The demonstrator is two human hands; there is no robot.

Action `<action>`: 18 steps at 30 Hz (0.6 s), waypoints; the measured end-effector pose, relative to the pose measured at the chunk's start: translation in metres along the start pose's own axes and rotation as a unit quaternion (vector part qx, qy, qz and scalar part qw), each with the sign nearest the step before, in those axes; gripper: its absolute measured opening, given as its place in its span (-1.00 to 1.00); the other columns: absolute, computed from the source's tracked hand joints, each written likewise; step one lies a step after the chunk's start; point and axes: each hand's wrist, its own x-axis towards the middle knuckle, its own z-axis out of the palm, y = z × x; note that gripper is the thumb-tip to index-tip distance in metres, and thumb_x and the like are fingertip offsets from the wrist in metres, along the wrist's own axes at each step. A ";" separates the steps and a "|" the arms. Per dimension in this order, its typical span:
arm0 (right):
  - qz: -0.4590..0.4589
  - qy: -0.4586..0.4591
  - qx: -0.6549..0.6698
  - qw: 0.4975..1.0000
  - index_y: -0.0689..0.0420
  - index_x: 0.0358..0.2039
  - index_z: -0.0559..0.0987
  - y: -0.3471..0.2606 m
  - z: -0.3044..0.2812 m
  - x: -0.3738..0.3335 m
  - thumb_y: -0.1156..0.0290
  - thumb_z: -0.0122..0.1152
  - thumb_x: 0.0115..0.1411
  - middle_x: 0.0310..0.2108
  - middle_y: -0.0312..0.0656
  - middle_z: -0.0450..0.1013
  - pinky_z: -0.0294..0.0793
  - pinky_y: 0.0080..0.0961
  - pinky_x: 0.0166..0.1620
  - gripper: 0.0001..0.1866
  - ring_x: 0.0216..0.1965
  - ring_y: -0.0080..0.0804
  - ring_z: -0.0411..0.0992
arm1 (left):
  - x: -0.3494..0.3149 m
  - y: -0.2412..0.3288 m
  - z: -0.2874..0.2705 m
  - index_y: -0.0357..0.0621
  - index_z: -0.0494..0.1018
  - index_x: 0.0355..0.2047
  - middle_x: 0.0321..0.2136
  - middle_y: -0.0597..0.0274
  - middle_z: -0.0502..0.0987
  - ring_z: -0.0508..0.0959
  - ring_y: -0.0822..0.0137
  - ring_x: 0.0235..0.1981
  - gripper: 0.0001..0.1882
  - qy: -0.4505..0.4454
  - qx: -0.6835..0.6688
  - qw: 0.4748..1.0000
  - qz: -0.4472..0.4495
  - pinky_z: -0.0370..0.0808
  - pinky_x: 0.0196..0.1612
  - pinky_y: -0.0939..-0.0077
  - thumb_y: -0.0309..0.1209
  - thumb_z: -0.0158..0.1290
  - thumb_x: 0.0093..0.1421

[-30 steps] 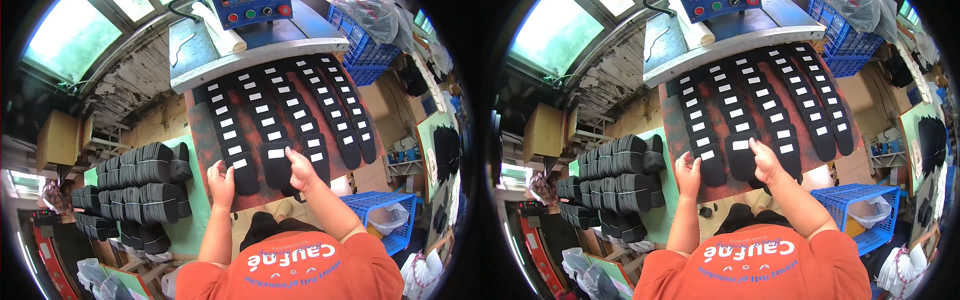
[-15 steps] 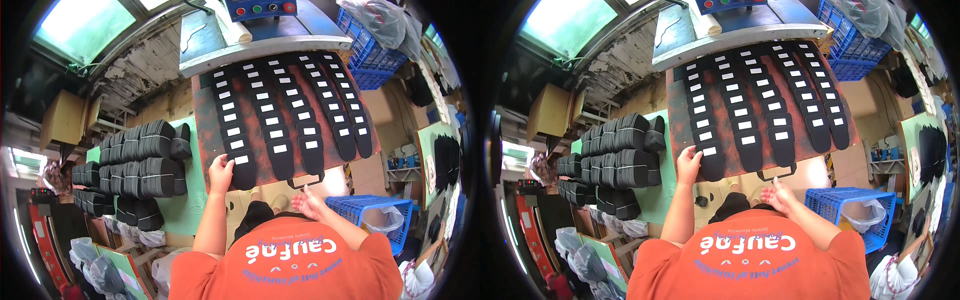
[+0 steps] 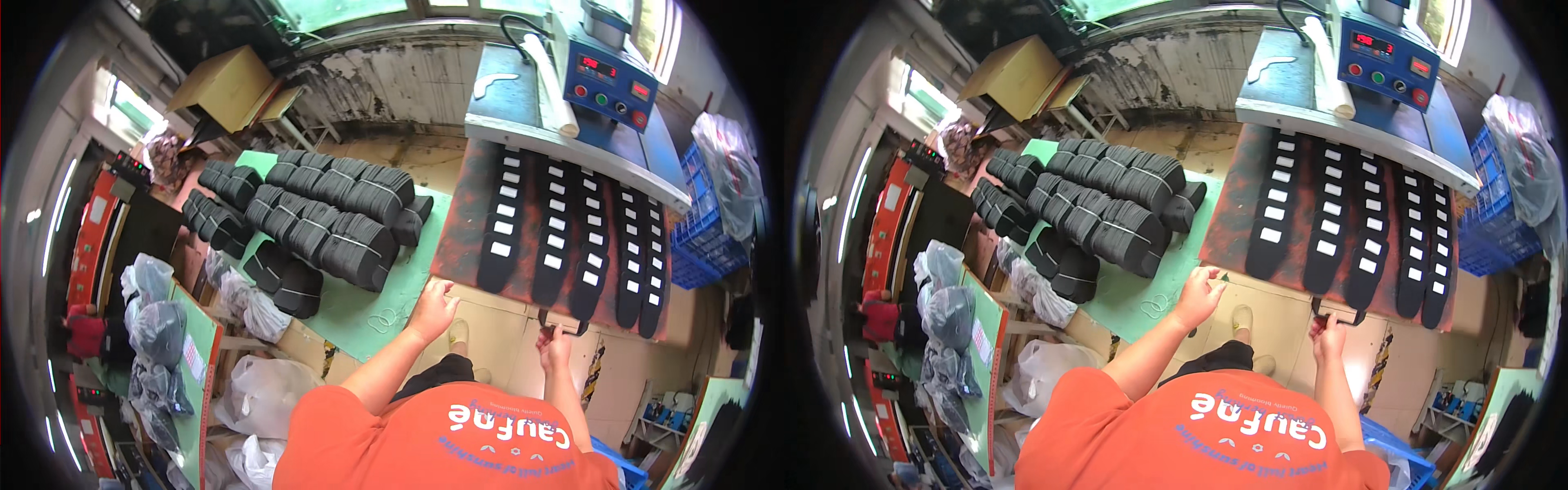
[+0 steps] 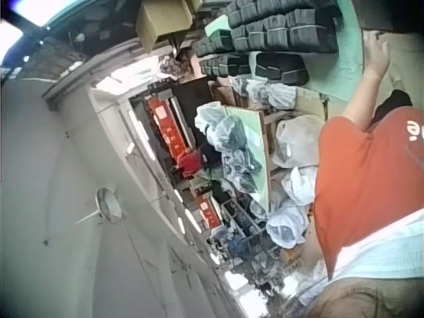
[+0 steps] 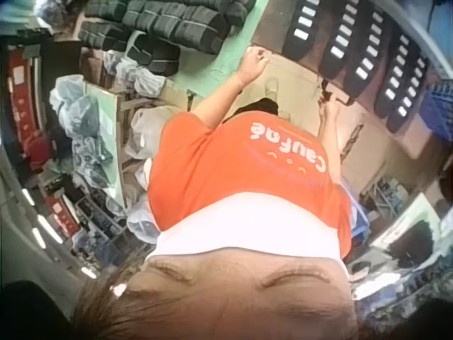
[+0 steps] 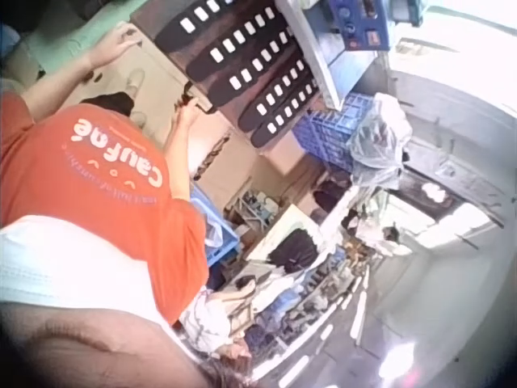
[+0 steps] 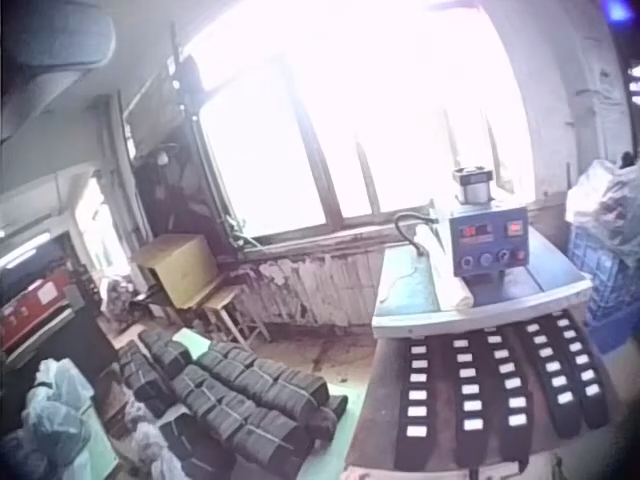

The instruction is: Using a heat press machine to apply labels and bond shoe components in a manufacturing setting.

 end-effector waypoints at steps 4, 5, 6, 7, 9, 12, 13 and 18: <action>-0.015 0.008 0.121 0.993 0.11 -0.37 0.40 -0.052 0.043 0.072 0.20 -0.07 0.27 -0.51 -0.27 0.37 0.39 -0.50 -0.41 -0.76 -0.50 -0.47 0.33 | 0.011 0.003 -0.014 -0.32 0.38 -0.21 -0.31 0.08 0.39 0.39 0.43 -0.58 -0.70 0.038 0.019 0.998 0.041 0.40 -0.43 0.55 -0.54 0.10 0.02; -0.005 0.025 0.170 0.985 0.11 -0.37 0.40 -0.065 0.055 0.091 0.21 -0.05 0.26 -0.49 -0.28 0.37 0.40 -0.51 -0.38 -0.77 -0.49 -0.48 0.34 | 0.015 0.006 -0.021 -0.32 0.39 -0.23 -0.31 0.09 0.39 0.40 0.43 -0.57 -0.73 0.053 0.026 0.997 0.057 0.40 -0.45 0.57 -0.56 0.09 0.02; 0.000 0.036 0.192 0.981 0.11 -0.38 0.39 -0.076 0.063 0.110 0.22 -0.02 0.25 -0.51 -0.28 0.36 0.40 -0.51 -0.38 -0.78 -0.50 -0.48 0.33 | 0.016 0.011 -0.031 -0.32 0.39 -0.23 -0.31 0.09 0.39 0.40 0.43 -0.57 -0.73 0.060 0.027 0.997 0.050 0.40 -0.45 0.57 -0.56 0.09 0.02; 0.005 0.048 0.215 0.975 0.10 -0.39 0.39 -0.084 0.066 0.131 0.22 0.01 0.24 -0.52 -0.29 0.34 0.41 -0.50 -0.39 -0.79 -0.51 -0.48 0.32 | 0.016 0.018 -0.044 -0.31 0.39 -0.25 -0.31 0.06 0.39 0.43 0.29 -0.51 -0.75 0.075 0.003 0.997 0.023 0.41 -0.40 0.49 -0.57 0.08 0.02; -0.013 0.033 0.206 0.978 0.10 -0.43 0.37 -0.094 0.070 0.172 0.21 0.04 0.22 -0.56 -0.30 0.31 0.41 -0.51 -0.43 -0.77 -0.56 -0.49 0.31 | 0.014 0.012 -0.069 -0.29 0.39 -0.27 -0.31 0.03 0.39 0.45 0.15 -0.44 -0.78 0.097 -0.021 0.995 -0.007 0.42 -0.35 0.40 -0.57 0.06 0.02; 0.007 0.040 0.235 0.971 0.13 -0.48 0.35 -0.120 0.098 0.212 0.22 0.06 0.21 -0.62 -0.30 0.27 0.38 -0.54 -0.50 -0.74 -0.63 -0.49 0.28 | 0.007 -0.013 -0.111 -0.26 0.39 -0.33 -0.35 0.12 0.38 0.41 0.33 -0.51 -0.84 0.290 0.093 0.950 0.067 0.40 -0.45 0.52 -0.61 0.04 0.03; 0.021 0.043 0.257 0.965 0.14 -0.47 0.36 -0.128 0.103 0.229 0.24 0.07 0.21 -0.62 -0.29 0.28 0.39 -0.54 -0.49 -0.75 -0.62 -0.49 0.29 | 0.006 -0.018 -0.125 -0.26 0.39 -0.33 -0.36 0.16 0.37 0.40 0.43 -0.54 -0.84 0.327 0.107 0.938 0.049 0.39 -0.47 0.61 -0.62 0.05 0.03; -0.021 -0.014 0.208 0.978 0.23 -0.36 0.40 -0.160 0.092 0.315 0.45 0.11 0.17 -0.52 -0.19 0.37 0.47 -0.54 -0.36 -0.87 -0.50 -0.44 0.38 | -0.007 -0.089 -0.185 -0.18 0.29 -0.10 -0.15 0.07 0.30 0.36 0.15 -0.22 -0.48 0.381 0.309 0.853 -0.181 0.38 -0.16 0.28 -0.41 0.21 -0.09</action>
